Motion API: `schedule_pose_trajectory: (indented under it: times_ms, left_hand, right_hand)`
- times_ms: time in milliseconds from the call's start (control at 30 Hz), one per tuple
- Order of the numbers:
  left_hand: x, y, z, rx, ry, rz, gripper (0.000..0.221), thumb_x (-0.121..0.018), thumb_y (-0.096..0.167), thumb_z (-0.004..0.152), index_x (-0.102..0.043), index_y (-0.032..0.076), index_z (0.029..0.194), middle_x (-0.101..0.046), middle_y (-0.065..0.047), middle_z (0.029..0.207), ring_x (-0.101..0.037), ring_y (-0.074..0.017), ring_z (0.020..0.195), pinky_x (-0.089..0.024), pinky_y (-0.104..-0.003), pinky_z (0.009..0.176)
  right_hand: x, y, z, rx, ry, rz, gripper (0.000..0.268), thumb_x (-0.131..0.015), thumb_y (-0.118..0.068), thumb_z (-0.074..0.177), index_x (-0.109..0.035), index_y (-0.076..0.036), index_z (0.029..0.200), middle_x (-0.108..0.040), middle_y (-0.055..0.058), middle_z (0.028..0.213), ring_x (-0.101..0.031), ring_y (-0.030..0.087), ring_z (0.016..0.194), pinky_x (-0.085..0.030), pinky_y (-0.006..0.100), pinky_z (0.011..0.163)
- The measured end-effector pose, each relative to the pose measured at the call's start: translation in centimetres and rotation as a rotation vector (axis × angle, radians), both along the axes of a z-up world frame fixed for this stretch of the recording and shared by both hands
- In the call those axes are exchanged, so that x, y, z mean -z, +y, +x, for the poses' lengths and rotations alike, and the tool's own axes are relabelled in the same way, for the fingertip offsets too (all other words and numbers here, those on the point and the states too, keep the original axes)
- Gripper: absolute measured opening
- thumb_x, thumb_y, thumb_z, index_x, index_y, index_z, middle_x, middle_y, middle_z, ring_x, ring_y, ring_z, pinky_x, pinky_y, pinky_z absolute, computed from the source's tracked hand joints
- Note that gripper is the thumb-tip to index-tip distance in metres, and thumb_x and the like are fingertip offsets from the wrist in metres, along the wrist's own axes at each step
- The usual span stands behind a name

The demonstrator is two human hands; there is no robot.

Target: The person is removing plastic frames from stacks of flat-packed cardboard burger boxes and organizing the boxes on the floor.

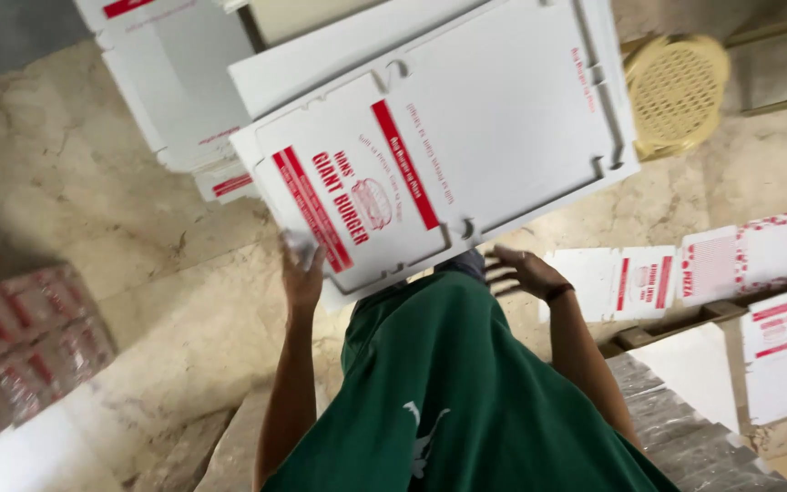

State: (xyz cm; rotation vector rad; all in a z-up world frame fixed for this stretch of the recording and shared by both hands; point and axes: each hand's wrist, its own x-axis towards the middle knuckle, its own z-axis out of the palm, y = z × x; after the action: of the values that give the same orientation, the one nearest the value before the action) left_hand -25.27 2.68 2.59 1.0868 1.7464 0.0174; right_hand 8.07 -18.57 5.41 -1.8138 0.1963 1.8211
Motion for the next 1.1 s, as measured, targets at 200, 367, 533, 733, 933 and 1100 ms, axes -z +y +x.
schedule_pose_trajectory:
  times_ms: [200, 367, 533, 733, 933, 1100]
  left_hand:
    - [5.6, 0.0, -3.4, -0.146, -0.084, 0.01, 0.091, -0.079, 0.04, 0.092, -0.028, 0.01, 0.161, -0.049, -0.031, 0.145, -0.054, -0.0437, 0.132, -0.048, -0.055, 0.108]
    - [6.0, -0.3, -4.2, -0.056, 0.049, -0.049, 0.077, -0.076, 0.053, 0.093, -0.049, 0.013, 0.152, -0.067, -0.022, 0.118, -0.067, -0.0383, 0.104, -0.061, -0.047, 0.077]
    - [4.7, -0.7, -3.5, -0.11, 0.129, -0.057, 0.074, -0.077, 0.056, 0.092, -0.055, 0.012, 0.148, -0.067, -0.021, 0.12, -0.067, -0.0382, 0.106, -0.062, -0.045, 0.084]
    - [2.3, -1.2, -1.7, -0.129, 0.15, -0.119, 0.046, -0.064, 0.048, 0.096, -0.069, 0.019, 0.131, -0.063, -0.011, 0.099, -0.059, -0.0254, 0.104, -0.053, -0.045, 0.083]
    - [7.3, -3.4, -4.6, -0.016, 0.197, 0.232, 0.045, -0.069, 0.046, 0.099, -0.058, 0.007, 0.08, -0.05, -0.005, 0.066, -0.045, -0.0219, 0.07, -0.037, -0.041, 0.066]
    - [10.9, -5.5, -6.3, 0.102, 0.286, 0.621, 0.046, -0.07, 0.039, 0.102, -0.057, 0.002, 0.077, -0.058, -0.014, 0.064, -0.051, -0.0281, 0.06, -0.04, -0.046, 0.059]
  right_hand:
    - [10.0, -8.6, 15.9, -0.084, -0.942, -0.005, 0.042, -0.075, -0.056, 0.095, -0.08, -0.015, 0.103, -0.074, 0.007, 0.075, -0.072, 0.026, 0.07, -0.056, 0.04, 0.068]
    - [9.9, -0.3, 24.0, -0.128, -1.363, 0.106, 0.042, -0.075, -0.046, 0.096, -0.074, -0.011, 0.12, -0.072, 0.02, 0.104, -0.069, 0.043, 0.101, -0.057, 0.054, 0.087]
    - [14.1, 4.2, 27.6, -0.359, -1.21, 0.031, 0.042, -0.06, -0.034, 0.095, -0.066, -0.023, 0.134, -0.072, 0.005, 0.11, -0.068, 0.033, 0.111, -0.054, 0.052, 0.099]
    - [10.8, 5.0, 28.3, -0.687, -1.137, 0.013, 0.04, -0.06, -0.034, 0.1, -0.06, -0.009, 0.132, -0.072, 0.022, 0.104, -0.07, 0.04, 0.094, -0.059, 0.053, 0.073]
    - [11.5, 4.2, 29.0, -0.804, -1.213, 0.191, 0.032, -0.053, -0.036, 0.105, -0.06, -0.005, 0.107, -0.07, 0.022, 0.094, -0.068, 0.043, 0.081, -0.057, 0.057, 0.067]
    - [13.7, 3.2, 30.5, -0.915, -1.164, 0.147, 0.044, -0.053, -0.043, 0.103, -0.058, -0.01, 0.132, -0.071, 0.026, 0.105, -0.069, 0.045, 0.089, -0.055, 0.055, 0.07]
